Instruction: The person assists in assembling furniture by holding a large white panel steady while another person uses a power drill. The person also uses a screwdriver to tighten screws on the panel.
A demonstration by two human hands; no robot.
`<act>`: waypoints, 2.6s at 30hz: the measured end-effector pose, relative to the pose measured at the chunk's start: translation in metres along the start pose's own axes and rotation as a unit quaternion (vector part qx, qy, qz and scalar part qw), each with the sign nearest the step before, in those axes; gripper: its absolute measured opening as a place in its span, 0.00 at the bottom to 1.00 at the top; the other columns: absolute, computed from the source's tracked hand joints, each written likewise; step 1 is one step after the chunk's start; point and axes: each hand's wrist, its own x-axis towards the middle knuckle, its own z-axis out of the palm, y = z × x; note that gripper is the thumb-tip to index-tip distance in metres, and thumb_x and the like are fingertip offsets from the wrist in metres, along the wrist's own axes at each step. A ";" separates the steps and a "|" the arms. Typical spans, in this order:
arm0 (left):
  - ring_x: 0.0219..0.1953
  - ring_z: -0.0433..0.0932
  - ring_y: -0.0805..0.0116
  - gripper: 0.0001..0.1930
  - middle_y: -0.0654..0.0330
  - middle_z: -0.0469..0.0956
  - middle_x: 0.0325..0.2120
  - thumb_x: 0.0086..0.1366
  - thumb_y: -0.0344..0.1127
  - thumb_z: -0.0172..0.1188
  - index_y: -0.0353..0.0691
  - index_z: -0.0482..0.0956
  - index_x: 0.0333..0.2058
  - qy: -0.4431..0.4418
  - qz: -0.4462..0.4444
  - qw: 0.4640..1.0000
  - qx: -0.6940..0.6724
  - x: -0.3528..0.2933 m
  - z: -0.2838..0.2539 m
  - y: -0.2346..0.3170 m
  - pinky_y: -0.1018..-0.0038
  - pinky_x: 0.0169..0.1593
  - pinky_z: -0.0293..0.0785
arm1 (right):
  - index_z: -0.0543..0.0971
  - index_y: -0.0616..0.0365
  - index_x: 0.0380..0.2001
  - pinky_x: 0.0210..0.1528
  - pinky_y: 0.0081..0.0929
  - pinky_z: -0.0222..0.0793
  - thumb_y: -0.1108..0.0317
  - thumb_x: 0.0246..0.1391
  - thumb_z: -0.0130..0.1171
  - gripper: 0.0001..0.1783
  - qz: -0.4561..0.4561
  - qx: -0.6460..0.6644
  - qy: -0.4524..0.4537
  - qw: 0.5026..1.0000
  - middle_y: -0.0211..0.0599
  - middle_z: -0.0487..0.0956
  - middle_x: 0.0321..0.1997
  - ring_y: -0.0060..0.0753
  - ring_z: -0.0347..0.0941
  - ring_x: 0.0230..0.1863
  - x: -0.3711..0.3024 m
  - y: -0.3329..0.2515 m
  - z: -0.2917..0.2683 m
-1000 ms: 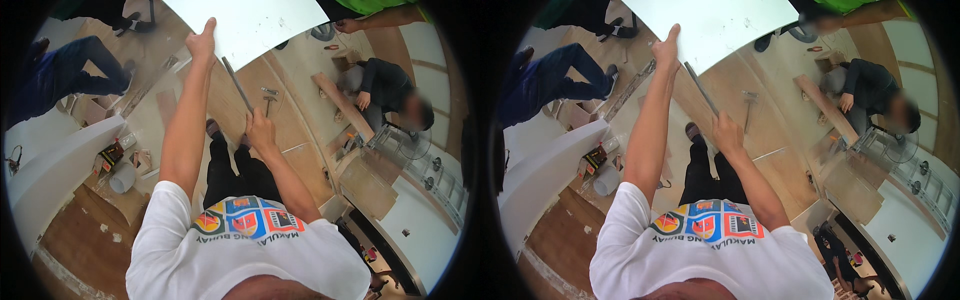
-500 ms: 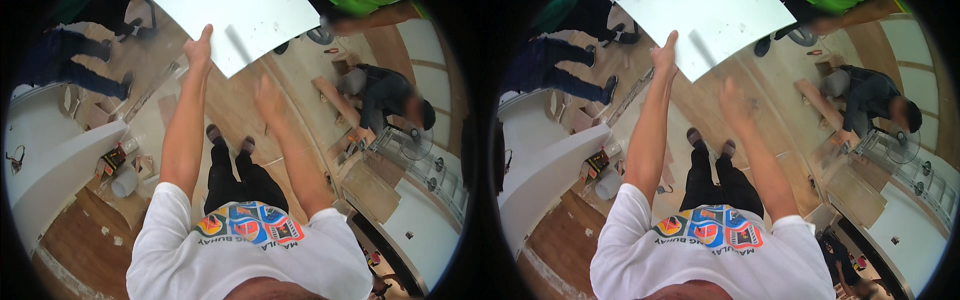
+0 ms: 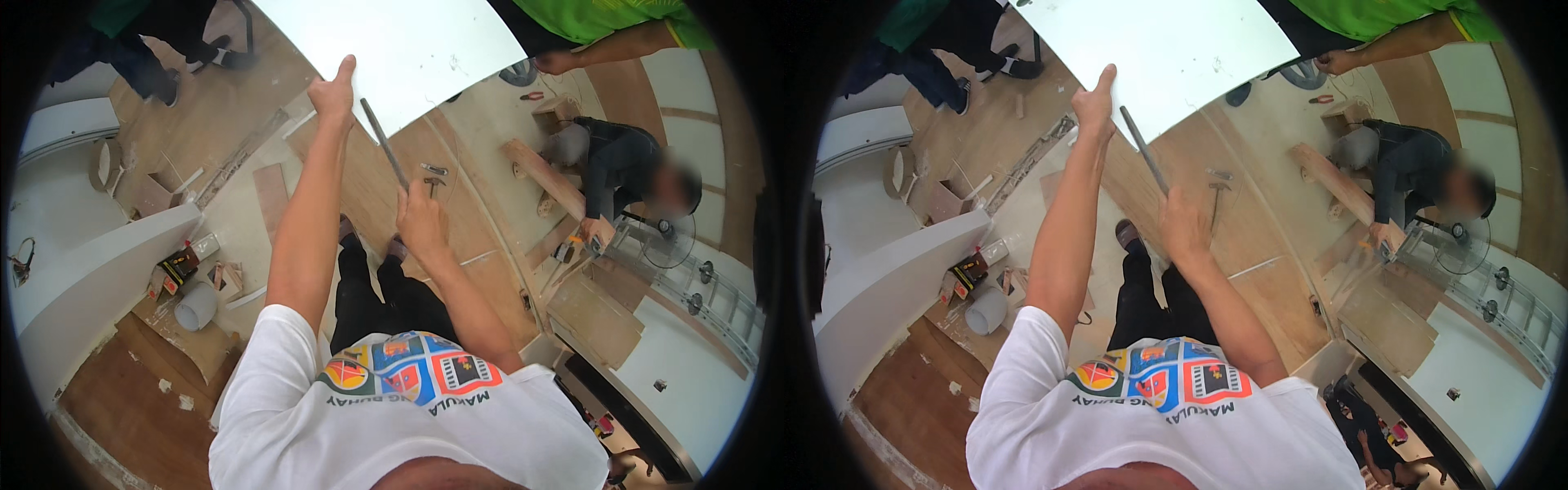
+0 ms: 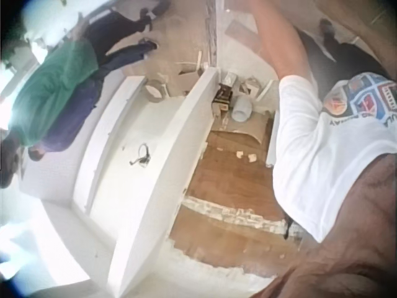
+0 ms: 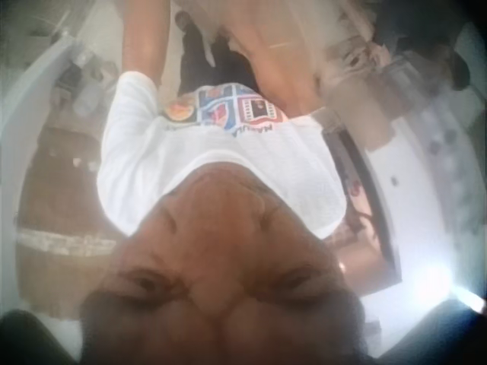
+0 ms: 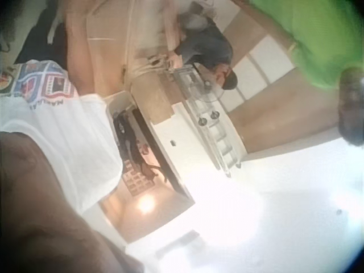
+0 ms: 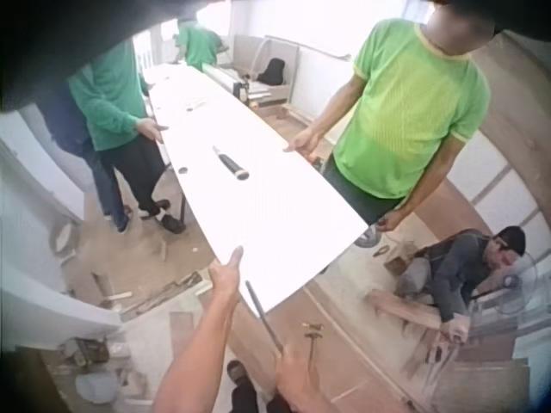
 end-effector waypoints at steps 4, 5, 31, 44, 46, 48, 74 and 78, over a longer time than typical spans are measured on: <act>0.44 0.77 0.57 0.30 0.43 0.78 0.42 0.56 0.41 0.76 0.18 0.73 0.43 0.002 -0.034 0.999 0.011 -0.001 -0.001 -0.002 0.65 0.49 0.75 | 0.72 0.63 0.33 0.32 0.57 0.73 0.60 0.68 0.52 0.16 0.081 0.026 -0.098 0.992 0.62 0.79 0.26 0.68 0.77 0.31 0.043 -0.014 -0.023; 0.43 0.77 0.57 0.30 0.43 0.78 0.42 0.56 0.41 0.76 0.19 0.73 0.43 0.007 -0.036 0.999 0.022 0.000 -0.001 -0.002 0.65 0.49 0.75 | 0.71 0.63 0.32 0.32 0.57 0.73 0.60 0.67 0.52 0.15 0.093 0.028 -0.087 0.991 0.62 0.79 0.25 0.68 0.78 0.30 0.059 -0.017 -0.025; 0.41 0.79 0.60 0.25 0.46 0.80 0.40 0.57 0.39 0.75 0.22 0.76 0.43 0.007 -0.030 1.000 -0.001 -0.003 0.000 -0.003 0.64 0.46 0.76 | 0.70 0.62 0.36 0.31 0.61 0.70 0.59 0.68 0.51 0.15 0.085 0.020 -0.045 0.995 0.63 0.78 0.26 0.70 0.77 0.30 0.013 -0.031 0.002; 0.42 0.77 0.59 0.27 0.45 0.79 0.42 0.57 0.40 0.75 0.22 0.73 0.43 -0.009 -0.051 0.999 -0.014 -0.005 0.009 0.003 0.65 0.49 0.75 | 0.72 0.62 0.37 0.35 0.58 0.69 0.57 0.69 0.49 0.17 0.141 0.060 -0.080 0.985 0.62 0.79 0.28 0.71 0.75 0.33 0.044 -0.016 -0.013; 0.43 0.78 0.59 0.28 0.44 0.79 0.43 0.58 0.40 0.75 0.21 0.73 0.43 -0.003 -0.050 0.999 0.009 -0.003 0.007 0.006 0.65 0.49 0.75 | 0.72 0.62 0.37 0.35 0.57 0.68 0.56 0.69 0.49 0.18 0.159 0.123 -0.051 0.978 0.63 0.78 0.29 0.71 0.75 0.33 0.034 -0.010 -0.012; 0.43 0.78 0.59 0.28 0.44 0.79 0.43 0.59 0.41 0.74 0.20 0.72 0.44 -0.004 -0.051 0.999 0.002 -0.007 0.004 0.006 0.65 0.48 0.76 | 0.72 0.63 0.37 0.34 0.56 0.67 0.56 0.70 0.49 0.18 0.163 0.180 -0.030 0.970 0.63 0.78 0.31 0.70 0.75 0.34 -0.005 -0.005 -0.013; 0.42 0.80 0.58 0.34 0.45 0.80 0.44 0.56 0.39 0.77 0.16 0.74 0.50 -0.013 -0.039 0.996 0.082 0.039 0.001 0.033 0.64 0.45 0.79 | 0.73 0.63 0.31 0.27 0.55 0.68 0.61 0.67 0.54 0.15 0.061 0.124 -0.031 0.990 0.60 0.76 0.21 0.68 0.75 0.27 -0.024 0.019 0.016; 0.45 0.79 0.57 0.37 0.43 0.78 0.48 0.55 0.42 0.77 0.16 0.72 0.52 0.015 0.026 0.992 0.120 0.057 -0.005 0.005 0.65 0.47 0.79 | 0.75 0.61 0.34 0.29 0.56 0.69 0.60 0.66 0.54 0.14 0.021 0.058 -0.055 0.997 0.61 0.76 0.23 0.69 0.75 0.28 0.034 0.010 0.015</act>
